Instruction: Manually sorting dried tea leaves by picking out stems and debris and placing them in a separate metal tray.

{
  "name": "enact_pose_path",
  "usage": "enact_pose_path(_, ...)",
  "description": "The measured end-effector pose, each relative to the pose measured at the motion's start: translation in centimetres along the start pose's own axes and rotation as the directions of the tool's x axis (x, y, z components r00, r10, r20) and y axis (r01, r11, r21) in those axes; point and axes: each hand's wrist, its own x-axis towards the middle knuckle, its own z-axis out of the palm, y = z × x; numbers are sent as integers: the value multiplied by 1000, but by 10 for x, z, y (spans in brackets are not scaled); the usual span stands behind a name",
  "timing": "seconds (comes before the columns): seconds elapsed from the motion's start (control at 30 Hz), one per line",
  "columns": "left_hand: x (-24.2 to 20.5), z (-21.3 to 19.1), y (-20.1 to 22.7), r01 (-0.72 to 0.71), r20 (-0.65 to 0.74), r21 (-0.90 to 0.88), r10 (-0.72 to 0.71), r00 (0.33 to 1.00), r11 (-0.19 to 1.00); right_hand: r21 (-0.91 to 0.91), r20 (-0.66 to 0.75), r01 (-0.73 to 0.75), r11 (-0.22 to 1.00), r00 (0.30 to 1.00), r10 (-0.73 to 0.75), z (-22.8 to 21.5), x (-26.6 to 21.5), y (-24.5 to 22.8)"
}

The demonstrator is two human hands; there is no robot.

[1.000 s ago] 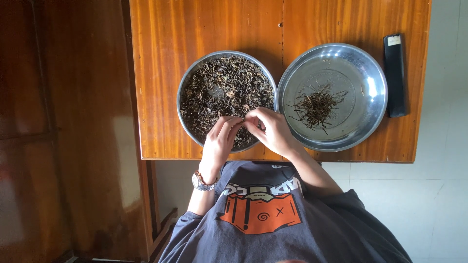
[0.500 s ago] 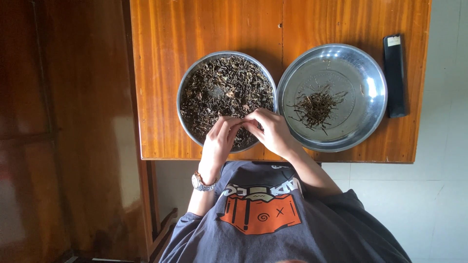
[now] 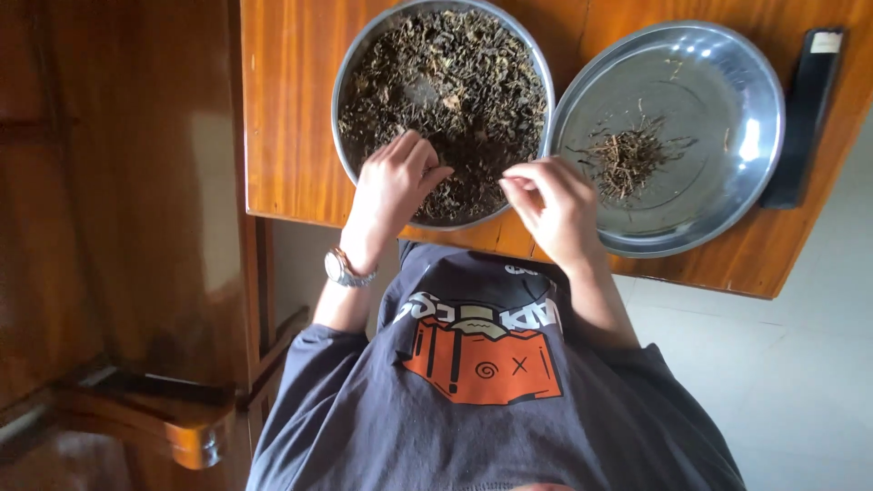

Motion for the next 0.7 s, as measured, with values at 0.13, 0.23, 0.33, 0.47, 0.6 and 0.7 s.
enact_pose_path(0.13,16,-14,-10,20,34,116,-24,999,993,4,-27,29,1000,999,-29,-21,-4,-1)
enact_pose_path(0.23,29,-16,-25,10,-17,193,-7,1000,981,-30,-16,48,998,999,-48,-34,-8,0)
enact_pose_path(0.33,40,-27,-26,-6,51,244,-7,999,970,-52,-13,76,996,997,-77,-42,-10,1)
enact_pose_path(0.47,46,-25,-31,-103,193,359,34,981,928,-58,-21,71,996,997,-73,-47,-14,3)
enact_pose_path(0.6,47,-17,-38,-119,235,371,31,972,921,-56,-16,68,996,997,-69,-51,-13,3)
enact_pose_path(0.7,47,-16,-42,-133,200,355,64,978,925,-52,-9,68,996,998,-68,-50,-15,7)
